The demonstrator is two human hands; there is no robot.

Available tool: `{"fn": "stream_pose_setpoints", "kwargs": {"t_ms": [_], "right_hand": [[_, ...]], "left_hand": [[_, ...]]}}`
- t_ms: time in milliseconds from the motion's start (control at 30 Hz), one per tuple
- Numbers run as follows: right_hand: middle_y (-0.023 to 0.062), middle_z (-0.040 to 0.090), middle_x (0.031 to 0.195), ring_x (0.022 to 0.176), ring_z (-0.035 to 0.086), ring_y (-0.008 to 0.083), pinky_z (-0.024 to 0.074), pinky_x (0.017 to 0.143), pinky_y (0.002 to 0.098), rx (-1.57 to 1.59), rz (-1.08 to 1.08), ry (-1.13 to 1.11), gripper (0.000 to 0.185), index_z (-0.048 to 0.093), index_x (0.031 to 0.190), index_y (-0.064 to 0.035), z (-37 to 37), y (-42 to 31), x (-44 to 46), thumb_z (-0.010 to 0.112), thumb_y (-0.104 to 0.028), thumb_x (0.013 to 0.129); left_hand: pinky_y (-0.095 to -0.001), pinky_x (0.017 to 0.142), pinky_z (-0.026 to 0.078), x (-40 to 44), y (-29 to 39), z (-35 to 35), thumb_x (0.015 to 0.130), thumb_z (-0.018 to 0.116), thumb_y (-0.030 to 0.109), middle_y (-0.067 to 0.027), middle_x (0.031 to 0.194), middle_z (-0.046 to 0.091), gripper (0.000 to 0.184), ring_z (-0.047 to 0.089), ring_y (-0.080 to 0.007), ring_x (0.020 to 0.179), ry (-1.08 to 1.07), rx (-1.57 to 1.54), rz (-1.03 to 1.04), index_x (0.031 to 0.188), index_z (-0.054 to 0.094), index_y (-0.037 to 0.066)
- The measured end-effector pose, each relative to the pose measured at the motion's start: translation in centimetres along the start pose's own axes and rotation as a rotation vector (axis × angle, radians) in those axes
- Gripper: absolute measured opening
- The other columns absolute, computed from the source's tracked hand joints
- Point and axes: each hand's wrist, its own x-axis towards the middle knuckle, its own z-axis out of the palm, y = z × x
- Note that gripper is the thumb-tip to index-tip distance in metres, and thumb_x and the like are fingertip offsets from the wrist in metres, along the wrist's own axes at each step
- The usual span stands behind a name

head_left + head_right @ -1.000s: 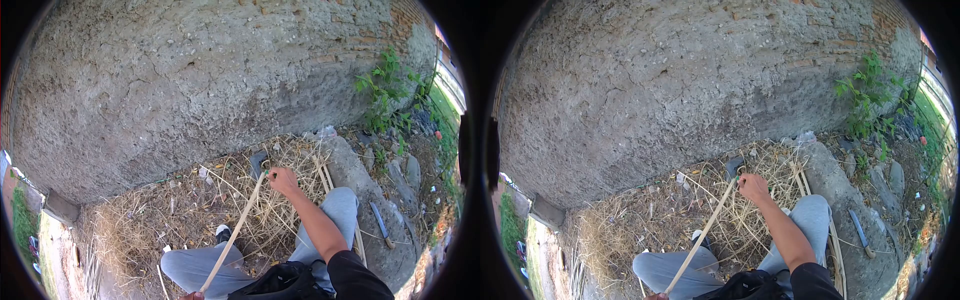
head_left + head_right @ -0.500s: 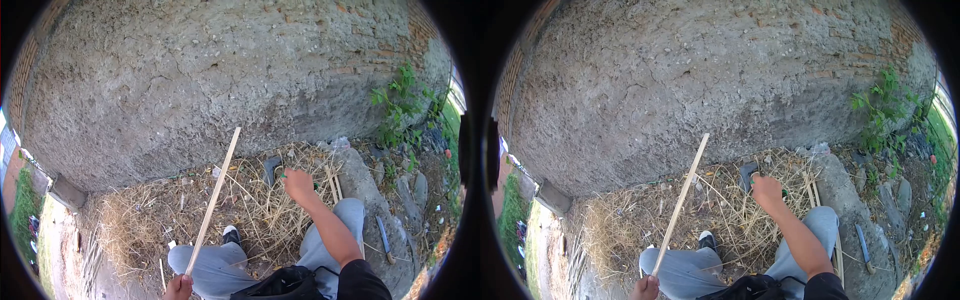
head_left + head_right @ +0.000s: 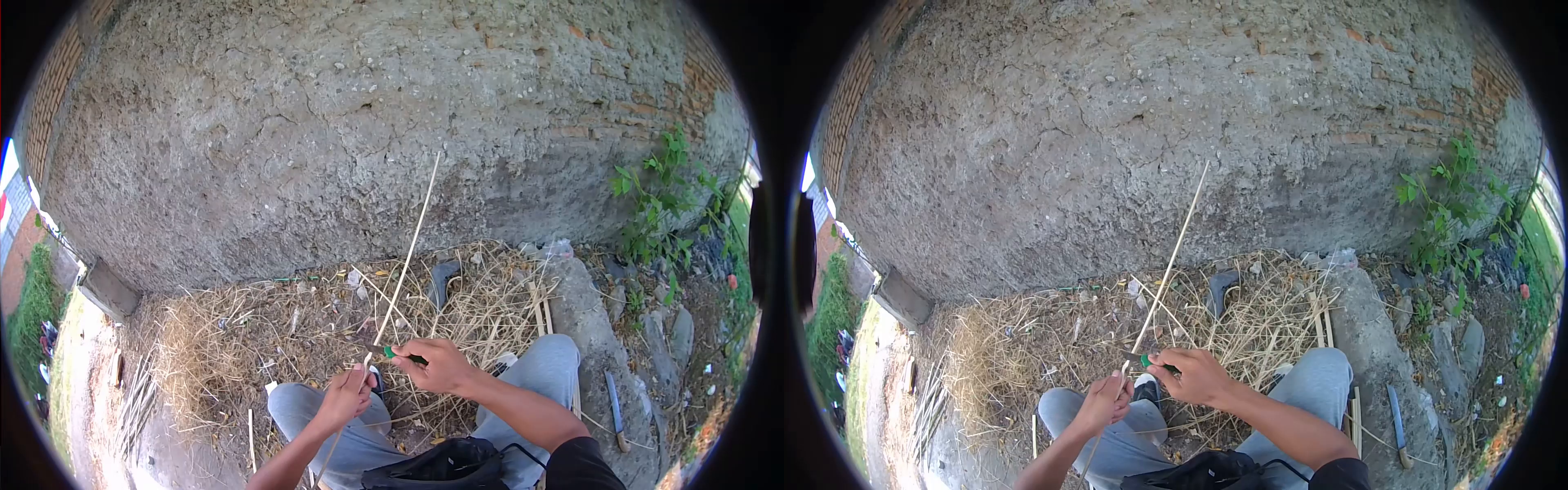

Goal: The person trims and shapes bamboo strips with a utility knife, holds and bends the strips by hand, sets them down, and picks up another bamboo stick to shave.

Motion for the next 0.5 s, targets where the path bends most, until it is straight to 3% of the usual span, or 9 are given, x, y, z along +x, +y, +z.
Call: {"fn": "stream_pose_setpoints", "kwargs": {"t_ms": [167,233,367,500], "right_hand": [[0.0058,0.070,0.081,0.058,0.065,0.0262,0.0490,0.046,0.0362,-0.151,-0.039,0.030,0.017,0.068,0.088,-0.0081,-0.9,-0.1,0.2,0.069,-0.024,0.085],[0.0031,0.067,0.074,0.051,0.060,0.0235,0.0438,0.040,0.0354,-0.231,-0.052,0.067,0.014,0.070,0.088,-0.0104,-1.0,-0.2,0.2,0.071,-0.024,0.084],[0.0031,0.066,0.072,0.050,0.060,0.0225,0.0438,0.041,0.0348,-0.285,-0.089,0.116,0.014,0.071,0.088,-0.0106,-1.2,0.6,0.5,0.071,-0.023,0.083],[0.0061,0.070,0.077,0.053,0.062,0.0253,0.0476,0.049,0.0368,-0.446,0.100,0.358,0.012,0.070,0.085,-0.0082,-5.3,4.7,2.6,0.071,-0.020,0.084]], "left_hand": [[-0.0248,0.038,0.018,0.2,1.4,2.0,0.104,0.030,0.042,0.0052,0.054,0.028,0.045,0.024,-0.0054,0.042,0.021,-0.022,-0.045,0.079,0.041,0.007],[-0.0248,0.039,0.022,0.4,0.8,1.9,0.104,0.032,0.044,0.0047,0.057,0.031,0.046,0.026,-0.0059,0.044,0.022,-0.019,-0.045,0.079,0.042,0.007],[-0.0249,0.043,0.027,-0.3,0.6,1.4,0.103,0.033,0.046,0.0039,0.060,0.034,0.047,0.029,-0.0067,0.047,-0.010,0.005,-0.079,0.080,0.044,0.007],[-0.0247,0.047,0.031,-3.8,-1.6,1.3,0.103,0.032,0.047,0.0040,0.060,0.035,0.048,0.031,-0.0071,0.050,-0.083,0.050,-0.188,0.082,0.046,0.006]]}}
